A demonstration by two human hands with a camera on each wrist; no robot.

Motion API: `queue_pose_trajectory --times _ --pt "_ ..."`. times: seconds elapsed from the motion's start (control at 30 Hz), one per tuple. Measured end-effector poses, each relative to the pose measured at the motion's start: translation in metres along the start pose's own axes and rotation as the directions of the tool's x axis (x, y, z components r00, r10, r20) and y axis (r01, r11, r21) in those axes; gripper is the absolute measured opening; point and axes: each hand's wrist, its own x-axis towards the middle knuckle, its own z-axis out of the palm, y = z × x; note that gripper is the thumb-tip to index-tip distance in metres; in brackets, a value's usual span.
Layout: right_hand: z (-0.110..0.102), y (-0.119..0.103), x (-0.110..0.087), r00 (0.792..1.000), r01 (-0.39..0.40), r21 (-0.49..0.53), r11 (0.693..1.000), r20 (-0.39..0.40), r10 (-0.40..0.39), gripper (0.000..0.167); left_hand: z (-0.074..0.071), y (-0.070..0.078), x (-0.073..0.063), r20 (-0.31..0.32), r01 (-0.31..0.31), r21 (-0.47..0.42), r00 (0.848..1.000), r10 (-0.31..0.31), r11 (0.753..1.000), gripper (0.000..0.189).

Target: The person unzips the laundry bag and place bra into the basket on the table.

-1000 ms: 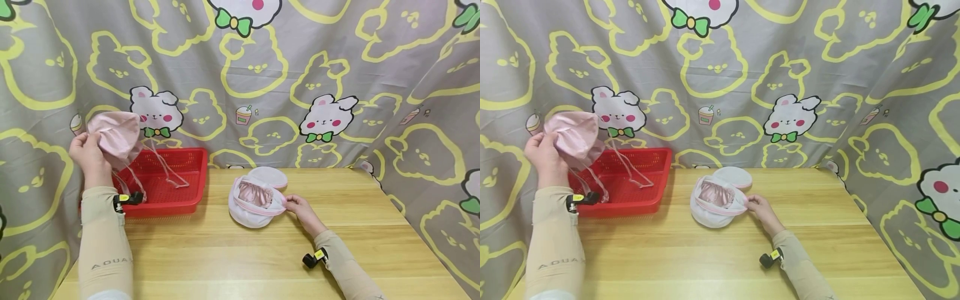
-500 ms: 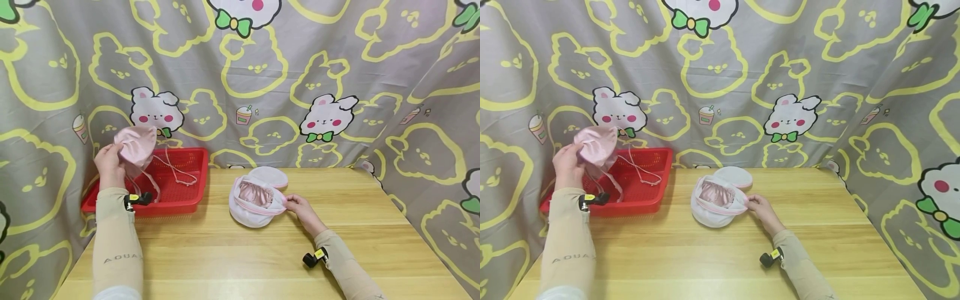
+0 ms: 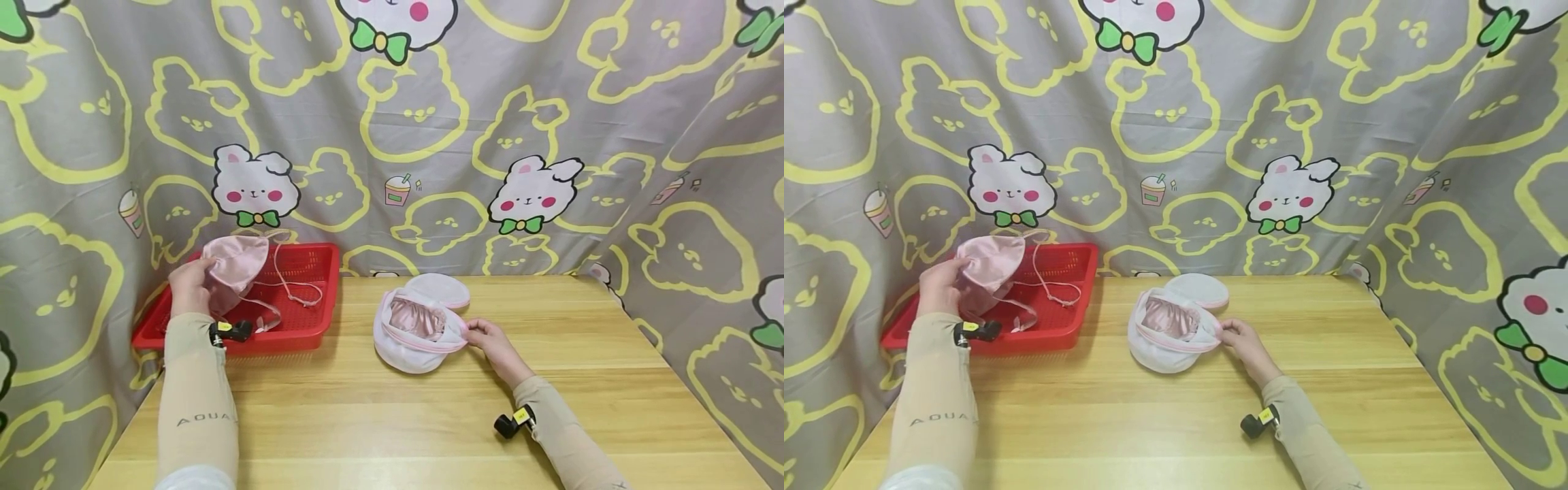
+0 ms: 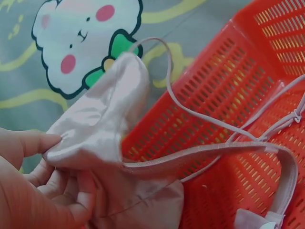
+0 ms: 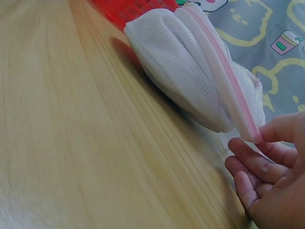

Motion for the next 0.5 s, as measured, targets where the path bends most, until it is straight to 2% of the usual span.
queue_pose_trajectory --times 0.17,0.33,0.5 --pt "0.000 0.000 0.000 1.000 -0.003 0.001 1.000 0.004 0.003 0.022 -0.008 -0.003 0.004 -0.019 0.050 -0.012 0.999 -0.050 0.999 0.030" --pt "0.000 0.000 0.000 1.000 0.001 0.010 1.000 -0.003 -0.001 0.020 -0.013 -0.006 0.006 -0.036 0.022 -0.031 0.999 -0.023 0.999 0.035" --pt "0.001 0.000 -0.001 1.000 -0.004 0.019 1.000 -0.008 0.005 0.020 -0.019 -0.009 0.007 -0.044 -0.012 -0.010 0.999 0.012 1.000 0.039"
